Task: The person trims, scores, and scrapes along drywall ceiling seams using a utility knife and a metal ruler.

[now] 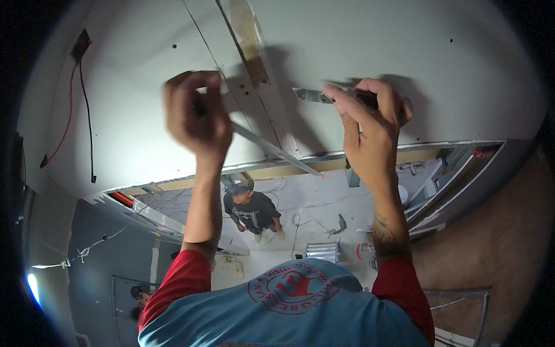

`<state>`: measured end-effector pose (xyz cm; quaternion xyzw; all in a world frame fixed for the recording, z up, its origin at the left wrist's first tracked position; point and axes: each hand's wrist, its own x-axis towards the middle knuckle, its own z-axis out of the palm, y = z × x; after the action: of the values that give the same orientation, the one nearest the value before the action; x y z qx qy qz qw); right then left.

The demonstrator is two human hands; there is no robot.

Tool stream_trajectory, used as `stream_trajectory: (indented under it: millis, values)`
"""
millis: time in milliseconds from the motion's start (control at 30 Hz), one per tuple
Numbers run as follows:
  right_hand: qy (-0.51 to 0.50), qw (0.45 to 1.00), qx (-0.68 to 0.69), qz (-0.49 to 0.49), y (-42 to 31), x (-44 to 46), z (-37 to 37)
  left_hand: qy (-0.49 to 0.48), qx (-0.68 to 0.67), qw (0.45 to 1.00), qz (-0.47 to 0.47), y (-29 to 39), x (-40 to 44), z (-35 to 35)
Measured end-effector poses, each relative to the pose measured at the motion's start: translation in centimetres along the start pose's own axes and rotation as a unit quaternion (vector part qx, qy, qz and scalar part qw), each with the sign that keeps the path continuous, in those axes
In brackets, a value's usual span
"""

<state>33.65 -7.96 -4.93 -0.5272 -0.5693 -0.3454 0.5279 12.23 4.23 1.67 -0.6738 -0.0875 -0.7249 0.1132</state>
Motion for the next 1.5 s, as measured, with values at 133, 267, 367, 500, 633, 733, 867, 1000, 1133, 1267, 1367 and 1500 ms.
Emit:
stream_trajectory:
  millis: [133,267,367,500,633,733,867,1000,1133,1267,1367,1500]
  values:
    - [0.031,0.998,-0.025,-0.045,-0.3,0.2,1.2,-0.098,0.005,0.994,-0.038,3.1,-0.4,-4.4]
    - [0.022,0.993,-0.079,-0.088,-0.6,0.4,3.6,-0.221,0.03,0.973,-0.059,3.6,-3.3,-5.1]
    - [0.02,0.99,-0.082,-0.116,-0.3,0.2,5.5,-0.172,0.14,0.966,-0.136,1.2,-4.3,-5.1]
    - [0.048,0.984,-0.114,-0.129,0.1,-0.3,7.0,-0.097,0.197,0.974,-0.064,-2.0,-3.5,-5.6]
    - [0.076,0.98,-0.14,-0.122,0.0,-1.0,8.0,-0.073,0.185,0.979,-0.043,-5.5,-2.1,-5.7]
    - [0.102,0.977,-0.149,-0.116,-0.2,-1.1,8.9,-0.059,0.166,0.984,-0.03,-6.5,-1.5,-4.8]
    - [0.168,0.966,-0.165,-0.107,-0.8,-0.3,10.3,-0.025,0.179,0.983,-0.022,-6.6,-2.1,-3.6]
    - [0.234,0.955,-0.156,-0.094,-0.5,5.9,9.1,0.012,0.209,0.978,0.006,-7.3,-2.5,-2.8]
    - [0.237,0.959,-0.093,-0.122,-0.1,5.5,8.2,0.005,0.22,0.975,-0.008,-7.2,-2.4,-2.9]
    - [0.125,0.98,-0.085,-0.132,-0.3,1.1,7.2,0.007,0.252,0.968,0.009,-7.5,-2.6,-2.6]
    - [0.106,0.977,-0.116,-0.146,0.0,0.6,7.8,0.008,0.256,0.967,0.013,-7.4,-2.6,-2.7]
    - [0.104,0.976,-0.118,-0.15,-0.1,0.7,7.6,0.016,0.233,0.972,0.013,-7.6,-2.6,-2.6]
